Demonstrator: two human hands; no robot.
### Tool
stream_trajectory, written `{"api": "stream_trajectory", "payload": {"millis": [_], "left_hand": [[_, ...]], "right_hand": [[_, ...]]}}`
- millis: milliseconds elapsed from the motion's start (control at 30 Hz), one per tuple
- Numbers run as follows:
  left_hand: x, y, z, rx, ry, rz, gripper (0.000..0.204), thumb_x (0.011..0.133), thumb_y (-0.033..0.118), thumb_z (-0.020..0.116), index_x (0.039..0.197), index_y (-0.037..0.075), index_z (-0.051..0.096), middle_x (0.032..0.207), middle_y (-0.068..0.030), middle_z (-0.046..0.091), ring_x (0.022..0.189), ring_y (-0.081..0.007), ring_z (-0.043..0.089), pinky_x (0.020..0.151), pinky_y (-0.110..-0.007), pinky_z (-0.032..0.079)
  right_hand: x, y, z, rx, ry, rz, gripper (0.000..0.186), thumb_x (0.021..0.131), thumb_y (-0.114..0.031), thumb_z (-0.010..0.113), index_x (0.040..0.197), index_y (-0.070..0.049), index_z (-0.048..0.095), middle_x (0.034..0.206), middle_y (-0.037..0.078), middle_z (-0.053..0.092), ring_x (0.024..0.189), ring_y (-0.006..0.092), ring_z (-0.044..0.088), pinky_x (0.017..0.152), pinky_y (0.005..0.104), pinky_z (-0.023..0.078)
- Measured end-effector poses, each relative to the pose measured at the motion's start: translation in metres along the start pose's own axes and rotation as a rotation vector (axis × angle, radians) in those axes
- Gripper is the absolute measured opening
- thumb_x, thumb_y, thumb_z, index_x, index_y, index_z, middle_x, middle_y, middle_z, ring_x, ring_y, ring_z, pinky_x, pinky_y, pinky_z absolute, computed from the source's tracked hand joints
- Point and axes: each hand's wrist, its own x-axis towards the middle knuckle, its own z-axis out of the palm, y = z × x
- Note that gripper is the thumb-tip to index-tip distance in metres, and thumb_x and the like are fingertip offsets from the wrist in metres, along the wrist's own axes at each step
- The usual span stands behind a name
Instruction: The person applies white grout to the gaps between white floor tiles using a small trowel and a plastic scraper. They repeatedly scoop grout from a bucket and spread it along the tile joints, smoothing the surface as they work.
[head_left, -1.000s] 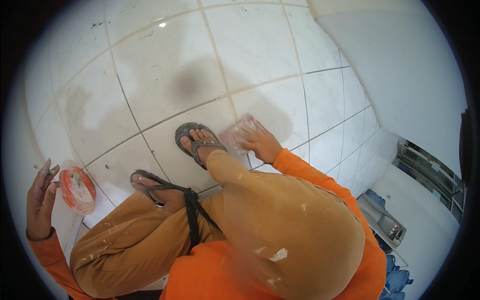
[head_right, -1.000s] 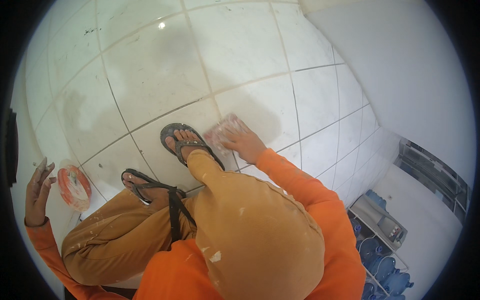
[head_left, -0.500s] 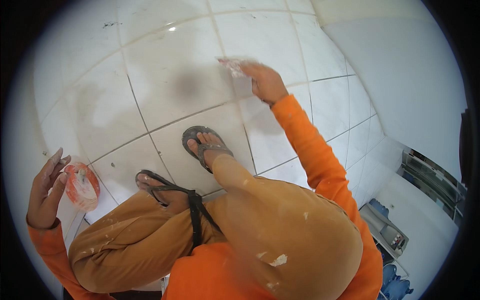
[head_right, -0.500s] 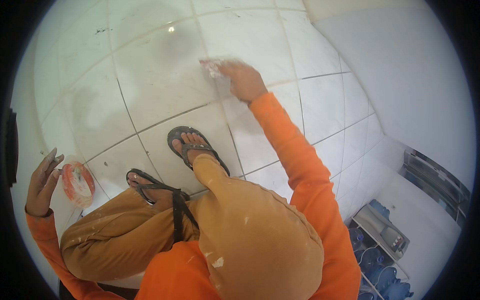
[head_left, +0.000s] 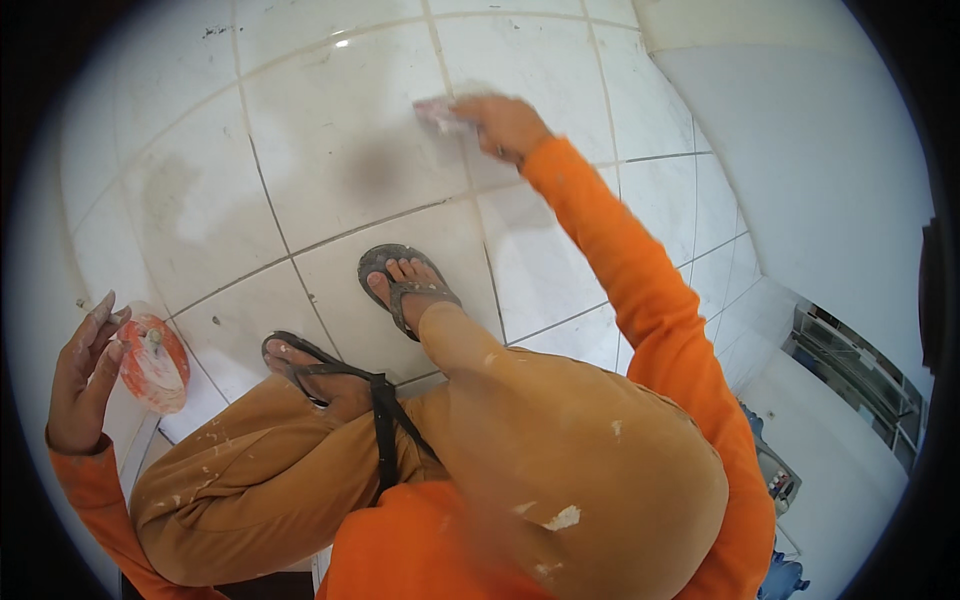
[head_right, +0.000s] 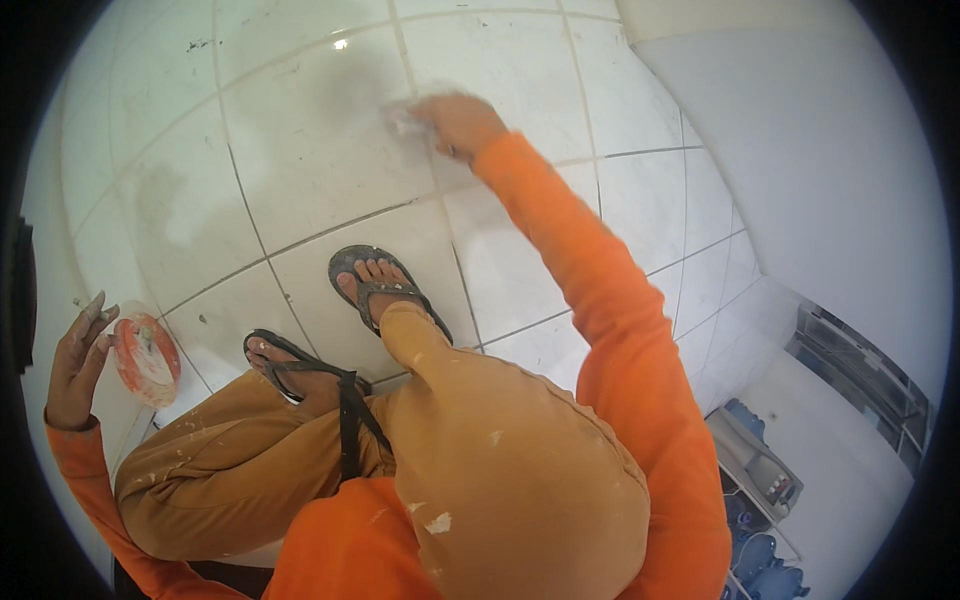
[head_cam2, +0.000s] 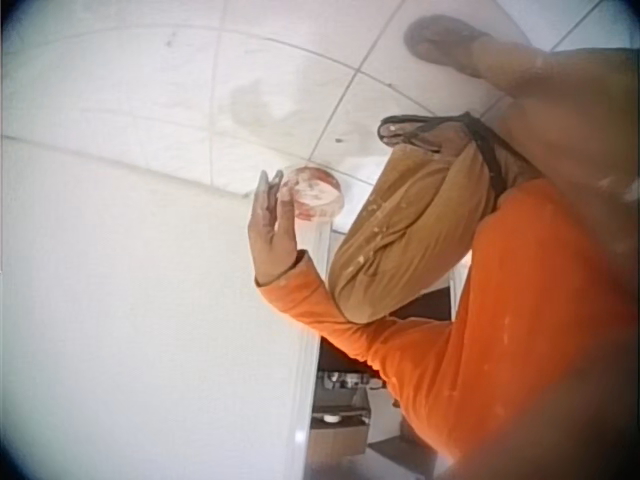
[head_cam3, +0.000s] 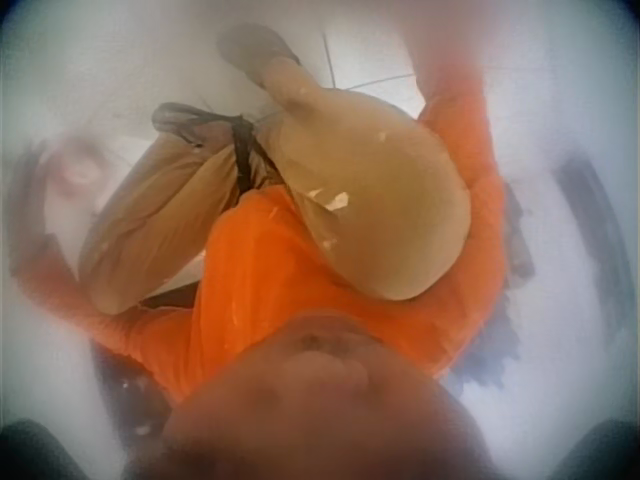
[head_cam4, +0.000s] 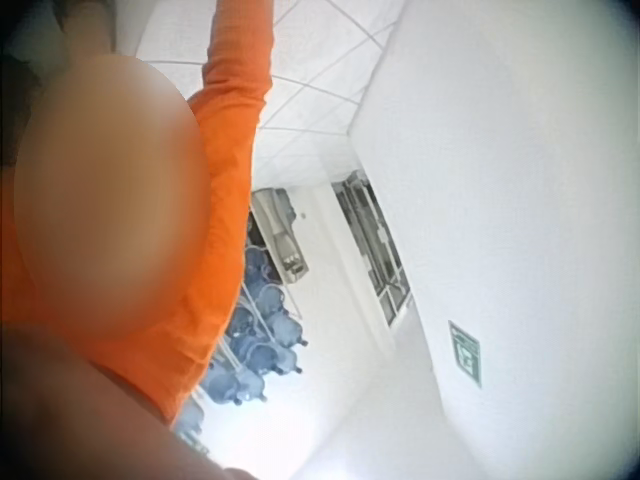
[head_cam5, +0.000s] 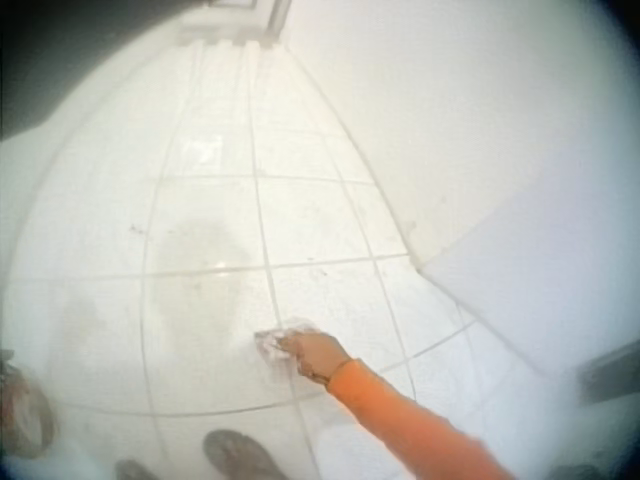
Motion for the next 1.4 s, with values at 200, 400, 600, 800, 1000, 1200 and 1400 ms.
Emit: {"api": "stream_trajectory", "payload": {"millis": [200, 400, 600, 800, 1000, 1200, 1400], "left_hand": [[0.007, -0.007, -0.002, 0.026, -0.046, 0.032, 0.057, 0.103, 0.021, 0.054, 0.149, -0.007, 0.038, 0.139, -0.0258, 0.053, 0.134, -0.0306, 0.051, 0.109, -0.038, 0.040], [0.004, -0.005, -0.004, -0.006, -0.041, 0.041, 0.056, 0.103, 0.019, 0.054, 0.149, -0.008, 0.037, 0.140, -0.0250, 0.052, 0.134, -0.0306, 0.050, 0.109, -0.038, 0.041], [0.007, 0.007, -0.002, 0.012, -0.017, 0.067, 0.056, 0.102, 0.018, 0.054, 0.149, -0.007, 0.037, 0.139, -0.0251, 0.053, 0.134, -0.0305, 0.050, 0.110, -0.040, 0.041], [0.001, 0.008, -0.004, 0.015, -0.008, 0.042, 0.056, 0.103, 0.020, 0.054, 0.149, -0.007, 0.038, 0.138, -0.0249, 0.054, 0.133, -0.0300, 0.051, 0.109, -0.039, 0.041], [-0.003, -0.008, -0.003, -0.019, -0.041, -0.046, 0.057, 0.103, 0.021, 0.055, 0.149, -0.008, 0.037, 0.136, -0.0247, 0.056, 0.132, -0.0269, 0.052, 0.109, -0.037, 0.040], [-0.006, -0.011, -0.010, -0.010, -0.038, -0.023, 0.058, 0.104, 0.022, 0.054, 0.149, -0.009, 0.035, 0.137, -0.0251, 0.055, 0.131, -0.0271, 0.052, 0.110, -0.037, 0.039], [0.002, -0.004, -0.004, 0.036, 0.008, 0.042, 0.057, 0.104, 0.022, 0.052, 0.150, -0.008, 0.036, 0.135, -0.0266, 0.056, 0.131, -0.0281, 0.052, 0.110, -0.037, 0.039]], "right_hand": [[-0.168, -0.004, 0.073, -0.112, 0.031, -0.261, 0.067, 0.067, 0.003, 0.062, 0.130, -0.021, 0.065, 0.144, 0.006, 0.056, 0.138, 0.0287, 0.047, 0.119, 0.0579, 0.026], [-0.293, -0.011, 0.085, -0.082, -0.359, -0.219, 0.070, 0.067, 0.000, 0.063, 0.133, -0.024, 0.063, 0.151, 0.002, 0.050, 0.142, 0.0275, 0.042, 0.121, 0.0599, 0.024], [-0.210, -0.013, 0.046, 0.136, 0.102, 0.034, 0.073, 0.068, 0.009, 0.059, 0.134, -0.021, 0.062, 0.140, 0.006, 0.059, 0.134, 0.0293, 0.051, 0.120, 0.0516, 0.030], [-0.096, 0.005, 0.019, -0.150, 0.238, -0.335, 0.067, 0.068, 0.011, 0.057, 0.127, -0.020, 0.066, 0.138, 0.005, 0.061, 0.135, 0.0237, 0.051, 0.121, 0.0546, 0.028], [-0.139, 0.075, 0.045, -0.151, -0.040, -0.417, 0.067, 0.068, 0.010, 0.056, 0.126, -0.022, 0.066, 0.140, 0.002, 0.060, 0.138, 0.0203, 0.048, 0.124, 0.0539, 0.022], [-0.091, 0.047, 0.004, -0.164, 0.110, -0.311, 0.067, 0.073, 0.009, 0.052, 0.132, -0.022, 0.063, 0.137, 0.004, 0.061, 0.134, 0.0250, 0.051, 0.116, 0.0457, 0.036], [-0.008, -0.011, -0.017, -0.043, -0.123, 0.219, 0.066, 0.076, 0.008, 0.051, 0.137, -0.019, 0.058, 0.135, 0.012, 0.060, 0.125, 0.0346, 0.055, 0.101, 0.0387, 0.050]]}}
